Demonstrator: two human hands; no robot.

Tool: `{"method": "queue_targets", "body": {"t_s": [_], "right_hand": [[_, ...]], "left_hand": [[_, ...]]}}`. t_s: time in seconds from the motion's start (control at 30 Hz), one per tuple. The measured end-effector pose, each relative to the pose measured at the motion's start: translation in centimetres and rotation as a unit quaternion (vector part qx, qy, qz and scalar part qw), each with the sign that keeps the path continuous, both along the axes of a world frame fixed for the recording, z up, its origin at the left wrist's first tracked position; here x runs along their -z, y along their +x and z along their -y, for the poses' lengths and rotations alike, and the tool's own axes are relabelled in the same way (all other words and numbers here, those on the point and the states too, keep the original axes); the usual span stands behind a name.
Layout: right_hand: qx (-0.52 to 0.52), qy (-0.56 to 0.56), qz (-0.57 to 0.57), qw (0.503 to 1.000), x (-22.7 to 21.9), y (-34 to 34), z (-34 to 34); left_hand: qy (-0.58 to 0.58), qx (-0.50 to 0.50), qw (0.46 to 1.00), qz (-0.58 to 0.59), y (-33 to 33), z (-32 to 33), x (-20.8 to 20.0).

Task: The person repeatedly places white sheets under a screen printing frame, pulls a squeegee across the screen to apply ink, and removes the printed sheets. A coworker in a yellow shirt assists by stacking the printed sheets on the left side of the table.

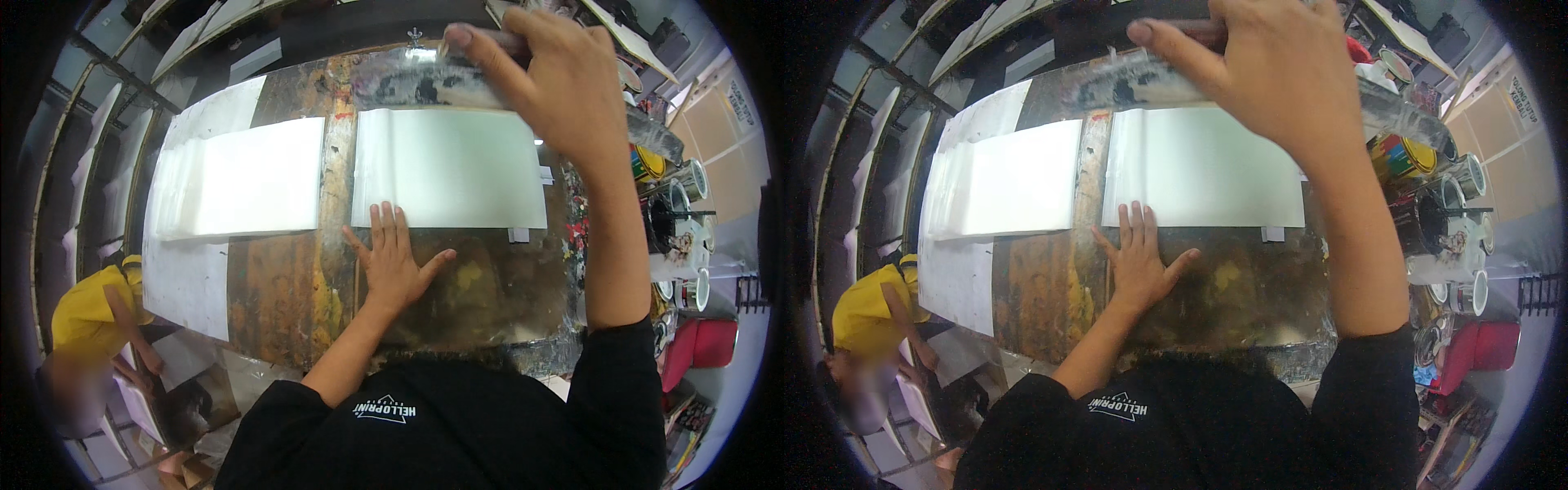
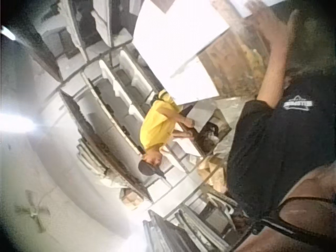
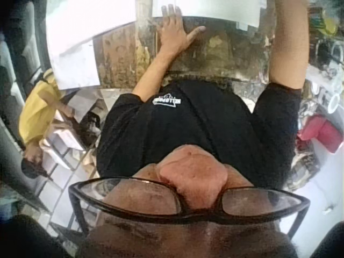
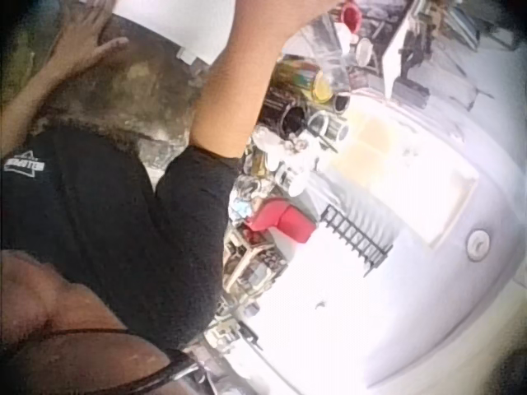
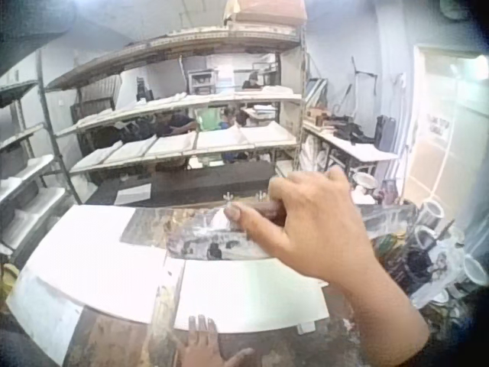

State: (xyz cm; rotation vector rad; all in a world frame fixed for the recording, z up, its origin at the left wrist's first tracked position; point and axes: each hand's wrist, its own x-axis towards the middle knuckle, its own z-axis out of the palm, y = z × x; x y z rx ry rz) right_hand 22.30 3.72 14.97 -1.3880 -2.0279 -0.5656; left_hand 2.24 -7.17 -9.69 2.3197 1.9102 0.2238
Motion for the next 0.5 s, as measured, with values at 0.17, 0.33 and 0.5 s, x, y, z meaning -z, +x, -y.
{"method": "queue_targets", "body": {"t_s": [0.17,0.33,0.5], "right_hand": [[-0.043,-0.004,-0.076,0.996,-1.6,-0.5,-2.0],[-0.032,0.008,-0.018,0.999,-2.4,-0.2,-1.8],[-0.020,-0.056,-0.050,0.997,-2.0,0.3,-2.2]], "left_hand": [[0.074,0.023,0.987,0.140,0.4,-2.1,-2.6],[0.156,-0.063,0.966,0.197,-3.8,-3.3,-4.6],[0.196,-0.185,0.959,0.090,-14.9,0.7,-5.0]]}}
